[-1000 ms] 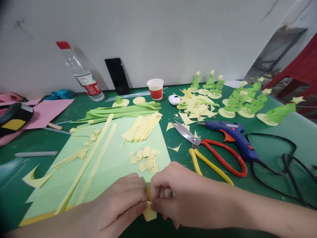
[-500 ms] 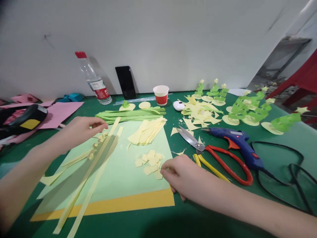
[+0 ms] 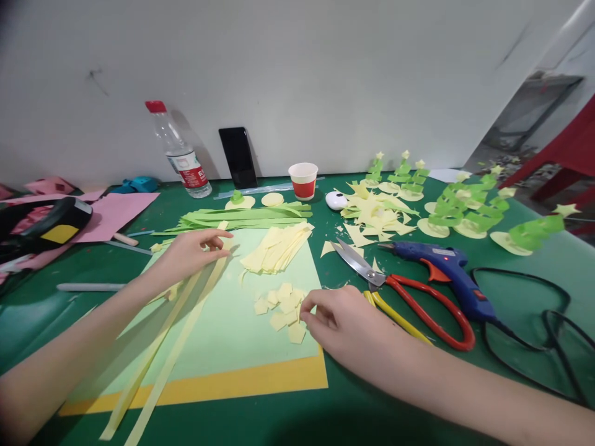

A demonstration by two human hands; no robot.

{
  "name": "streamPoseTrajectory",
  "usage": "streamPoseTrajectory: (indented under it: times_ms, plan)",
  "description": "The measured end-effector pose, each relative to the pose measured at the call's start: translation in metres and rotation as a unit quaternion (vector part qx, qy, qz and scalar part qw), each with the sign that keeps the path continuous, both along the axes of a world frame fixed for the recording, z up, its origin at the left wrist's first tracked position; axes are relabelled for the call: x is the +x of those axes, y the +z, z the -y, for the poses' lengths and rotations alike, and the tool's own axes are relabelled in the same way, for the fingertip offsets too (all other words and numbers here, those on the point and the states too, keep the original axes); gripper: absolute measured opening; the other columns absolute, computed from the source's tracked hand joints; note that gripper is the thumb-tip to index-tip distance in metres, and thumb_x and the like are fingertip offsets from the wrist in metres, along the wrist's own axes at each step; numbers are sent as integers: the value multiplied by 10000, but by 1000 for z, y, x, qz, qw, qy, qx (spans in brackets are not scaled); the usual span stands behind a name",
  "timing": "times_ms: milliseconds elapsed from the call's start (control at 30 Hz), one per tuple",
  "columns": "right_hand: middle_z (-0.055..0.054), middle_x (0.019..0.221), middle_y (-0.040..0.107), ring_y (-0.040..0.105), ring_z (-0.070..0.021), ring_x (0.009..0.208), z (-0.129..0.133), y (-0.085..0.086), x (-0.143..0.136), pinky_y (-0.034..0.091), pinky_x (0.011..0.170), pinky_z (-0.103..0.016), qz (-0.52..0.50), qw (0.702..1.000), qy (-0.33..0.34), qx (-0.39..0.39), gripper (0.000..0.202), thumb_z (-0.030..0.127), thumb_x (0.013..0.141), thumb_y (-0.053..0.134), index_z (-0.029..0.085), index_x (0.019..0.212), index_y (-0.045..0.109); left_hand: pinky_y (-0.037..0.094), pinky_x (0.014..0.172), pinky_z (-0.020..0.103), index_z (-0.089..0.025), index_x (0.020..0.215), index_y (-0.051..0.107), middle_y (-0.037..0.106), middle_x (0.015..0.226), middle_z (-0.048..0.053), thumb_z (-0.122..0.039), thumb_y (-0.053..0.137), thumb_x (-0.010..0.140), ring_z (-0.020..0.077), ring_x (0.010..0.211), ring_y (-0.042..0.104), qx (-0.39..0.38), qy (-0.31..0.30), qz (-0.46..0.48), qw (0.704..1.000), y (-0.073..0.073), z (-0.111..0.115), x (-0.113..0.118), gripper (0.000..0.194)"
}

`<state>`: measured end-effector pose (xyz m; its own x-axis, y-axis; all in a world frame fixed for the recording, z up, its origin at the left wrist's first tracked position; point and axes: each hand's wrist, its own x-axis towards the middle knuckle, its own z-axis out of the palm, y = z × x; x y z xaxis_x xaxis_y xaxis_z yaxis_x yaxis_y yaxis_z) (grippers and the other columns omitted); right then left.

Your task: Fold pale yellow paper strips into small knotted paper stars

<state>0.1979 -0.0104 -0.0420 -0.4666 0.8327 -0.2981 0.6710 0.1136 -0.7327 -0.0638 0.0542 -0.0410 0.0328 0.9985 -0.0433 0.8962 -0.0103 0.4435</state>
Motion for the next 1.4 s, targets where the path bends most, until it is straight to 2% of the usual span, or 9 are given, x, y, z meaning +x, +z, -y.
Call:
streamPoseTrajectory:
  times_ms: [100,333,533,667,833,900,1033,1200,1400]
  plan:
    - [4,551,507,390,-104,485,-2,6,-1,269,449,-234,-43,999,-7,16,246,332,814,463,167,751,633,528,746,346,-172,677,672,708,811,41,-285,602,790,233,822,649,21,-16,74,997,19,14,12,175]
    - [31,557,499,367,-73,451,-10,18,-22,287,417,-214,-170,985,-40,16,301,398,746,585,146,894,656,531,602,244,-258,674,743,730,694,-4,-281,650,706,192,683,672,22,-94,207,974,47,44,56,101]
    - [60,451,448,310,-20,357,-10,26,-29,229,363,-182,-234,970,-56,-32,248,204,769,530,144,528,522,486,631,192,-250,720,738,693,821,-14,-239,618,767,142,753,619,102,-178,267,942,57,55,72,130]
    - [73,436,461,330,-17,337,-12,26,-26,238,336,-158,-292,949,-76,-87,115,129,701,566,138,587,559,471,642,197,-259,780,731,672,805,-22,-197,620,778,124,723,593,173,-185,276,927,55,59,70,127]
    - [63,516,510,379,-14,348,-13,30,-15,283,322,-135,-422,889,-88,-151,178,279,725,593,158,625,510,475,761,246,-259,749,695,691,766,-54,-129,639,756,132,738,599,272,-170,292,901,48,59,71,143]
    - [69,540,522,390,-10,355,-13,34,-11,286,325,-125,-465,866,-94,-162,177,269,695,633,167,645,498,484,787,260,-256,722,682,697,760,-57,-145,647,748,142,763,615,247,-141,321,903,46,60,76,119]
    - [79,526,528,411,-15,383,-13,37,-11,306,356,-122,-499,846,-102,-158,191,178,644,696,172,656,505,508,737,222,-258,738,674,713,818,-55,-214,657,746,142,821,641,95,-105,433,890,38,64,86,48]
    - [92,496,436,356,-19,408,-11,33,-15,267,374,-141,-463,876,-129,-45,144,136,676,668,165,643,532,526,692,224,-225,825,690,715,889,-1,-240,616,765,177,871,652,-22,-91,503,859,34,65,91,96]
    - [71,561,436,352,-32,450,-8,36,-16,265,377,-153,-388,912,-118,58,141,211,717,628,176,664,502,534,667,190,-208,809,685,712,809,-11,-201,707,685,139,769,659,-44,-58,531,844,33,61,90,127]
